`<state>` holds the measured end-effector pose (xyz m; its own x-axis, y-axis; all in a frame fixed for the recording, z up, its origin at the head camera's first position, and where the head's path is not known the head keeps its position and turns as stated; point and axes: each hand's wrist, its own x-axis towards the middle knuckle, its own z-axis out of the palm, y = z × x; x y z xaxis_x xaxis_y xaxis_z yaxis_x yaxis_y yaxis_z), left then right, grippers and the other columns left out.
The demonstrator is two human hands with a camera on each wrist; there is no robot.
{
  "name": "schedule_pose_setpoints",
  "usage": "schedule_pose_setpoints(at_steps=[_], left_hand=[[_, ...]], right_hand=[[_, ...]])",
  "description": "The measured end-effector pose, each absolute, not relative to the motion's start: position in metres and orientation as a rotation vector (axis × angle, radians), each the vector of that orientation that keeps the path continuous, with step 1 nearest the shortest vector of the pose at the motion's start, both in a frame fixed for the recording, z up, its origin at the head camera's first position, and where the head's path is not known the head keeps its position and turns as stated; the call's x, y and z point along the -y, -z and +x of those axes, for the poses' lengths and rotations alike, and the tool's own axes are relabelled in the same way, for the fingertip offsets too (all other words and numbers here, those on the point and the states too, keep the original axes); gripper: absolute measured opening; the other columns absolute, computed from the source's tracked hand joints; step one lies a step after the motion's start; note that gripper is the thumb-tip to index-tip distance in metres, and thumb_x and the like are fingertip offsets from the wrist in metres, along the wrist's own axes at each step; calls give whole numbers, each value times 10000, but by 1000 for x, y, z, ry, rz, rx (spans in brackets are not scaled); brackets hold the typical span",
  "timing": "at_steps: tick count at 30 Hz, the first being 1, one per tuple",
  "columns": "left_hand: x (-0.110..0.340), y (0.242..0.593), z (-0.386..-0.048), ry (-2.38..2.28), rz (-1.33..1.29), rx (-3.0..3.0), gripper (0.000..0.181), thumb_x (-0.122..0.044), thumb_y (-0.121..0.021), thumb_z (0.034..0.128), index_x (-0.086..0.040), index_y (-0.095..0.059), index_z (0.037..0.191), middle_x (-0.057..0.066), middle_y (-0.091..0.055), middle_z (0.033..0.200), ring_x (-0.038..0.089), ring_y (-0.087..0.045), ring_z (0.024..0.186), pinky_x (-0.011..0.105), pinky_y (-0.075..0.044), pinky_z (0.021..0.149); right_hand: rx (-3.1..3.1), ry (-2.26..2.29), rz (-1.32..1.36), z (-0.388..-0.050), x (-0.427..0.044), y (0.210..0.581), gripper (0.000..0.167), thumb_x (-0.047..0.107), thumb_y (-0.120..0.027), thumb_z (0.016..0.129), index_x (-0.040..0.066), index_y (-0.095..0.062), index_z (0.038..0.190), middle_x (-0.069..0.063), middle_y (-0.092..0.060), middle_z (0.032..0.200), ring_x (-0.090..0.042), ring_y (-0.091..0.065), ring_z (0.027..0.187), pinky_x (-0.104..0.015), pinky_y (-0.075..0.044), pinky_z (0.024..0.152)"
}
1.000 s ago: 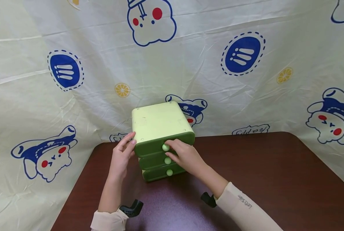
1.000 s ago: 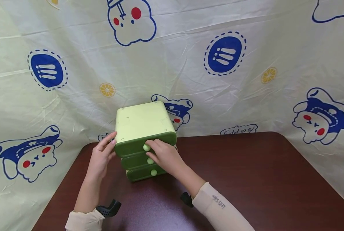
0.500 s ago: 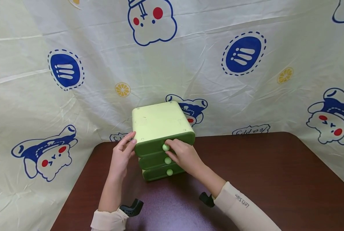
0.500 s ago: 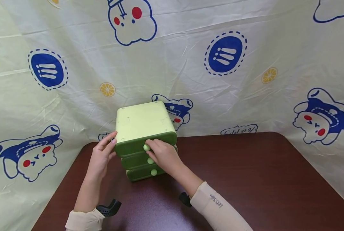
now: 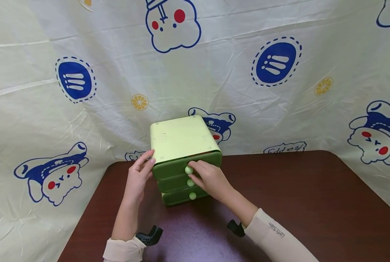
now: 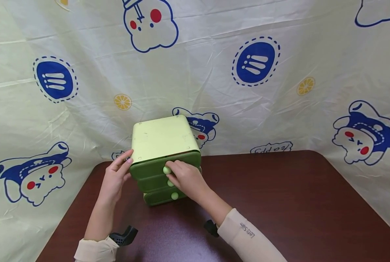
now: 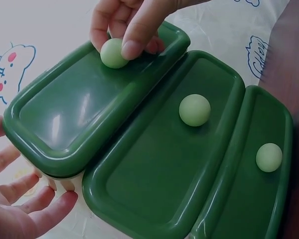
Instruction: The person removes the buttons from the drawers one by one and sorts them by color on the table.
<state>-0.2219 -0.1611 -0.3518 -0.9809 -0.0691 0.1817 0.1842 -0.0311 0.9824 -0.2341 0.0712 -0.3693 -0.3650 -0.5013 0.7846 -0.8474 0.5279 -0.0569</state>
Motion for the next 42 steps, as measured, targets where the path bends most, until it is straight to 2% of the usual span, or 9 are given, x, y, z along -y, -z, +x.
schedule_pose_setpoints(at_steps=[6,12,23,30,32,39,42], left_hand=[[161,352,-222,2130,-162,2051,402,-217,-558,903,-119,-497,1288,-75,-390,1336,134,-485,1062,283,-441,809],[163,353,-222,2138,-216,2054,423,-210,-565,899,-109,-481,1302,-52,-366,1356,139,-455,1116,270,-443,817],[165,354,-221,2128,-262,2049,440,-155,-565,897,-77,-459,1317,-15,-345,1373,175,-418,1165,253,-444,822],[166,353,-221,2129,-281,2070,450,-149,-567,896,-77,-450,1324,-14,-343,1373,185,-415,1171,239,-452,794],[166,353,-221,2129,-283,2074,450,-148,-566,896,-80,-449,1326,-17,-344,1372,184,-416,1167,246,-452,795],[166,355,-221,2136,-273,2070,454,-149,-569,894,-87,-450,1328,-34,-355,1363,150,-424,1149,408,-406,889],[166,356,-222,2135,-271,2065,454,-150,-568,894,-87,-451,1328,-36,-356,1362,147,-422,1147,369,-419,868]], right_hand=[[2021,-584,1109,-226,-74,370,227,88,-703,768,62,-585,960,17,-541,775,-81,-478,640,-193,-435,560],[1982,-561,1136,-220,-77,372,248,98,-704,756,54,-582,968,13,-548,773,-81,-476,627,-187,-433,551],[1915,-530,1174,-204,-83,372,147,175,-577,872,51,-582,950,5,-563,787,-87,-504,632,-184,-442,549],[1871,-519,1178,-192,-86,373,177,199,-503,908,46,-584,943,11,-553,768,-82,-500,622,-174,-433,541],[1854,-524,1178,-189,-86,373,175,192,-500,905,45,-588,939,12,-554,763,-80,-499,615,-168,-431,541],[1748,-564,1187,-179,-87,377,143,170,-525,884,51,-603,905,19,-557,746,-63,-501,584,-142,-435,534],[1711,-596,1187,-175,-87,381,137,164,-534,877,50,-610,891,20,-564,746,-54,-509,581,-122,-434,536]])
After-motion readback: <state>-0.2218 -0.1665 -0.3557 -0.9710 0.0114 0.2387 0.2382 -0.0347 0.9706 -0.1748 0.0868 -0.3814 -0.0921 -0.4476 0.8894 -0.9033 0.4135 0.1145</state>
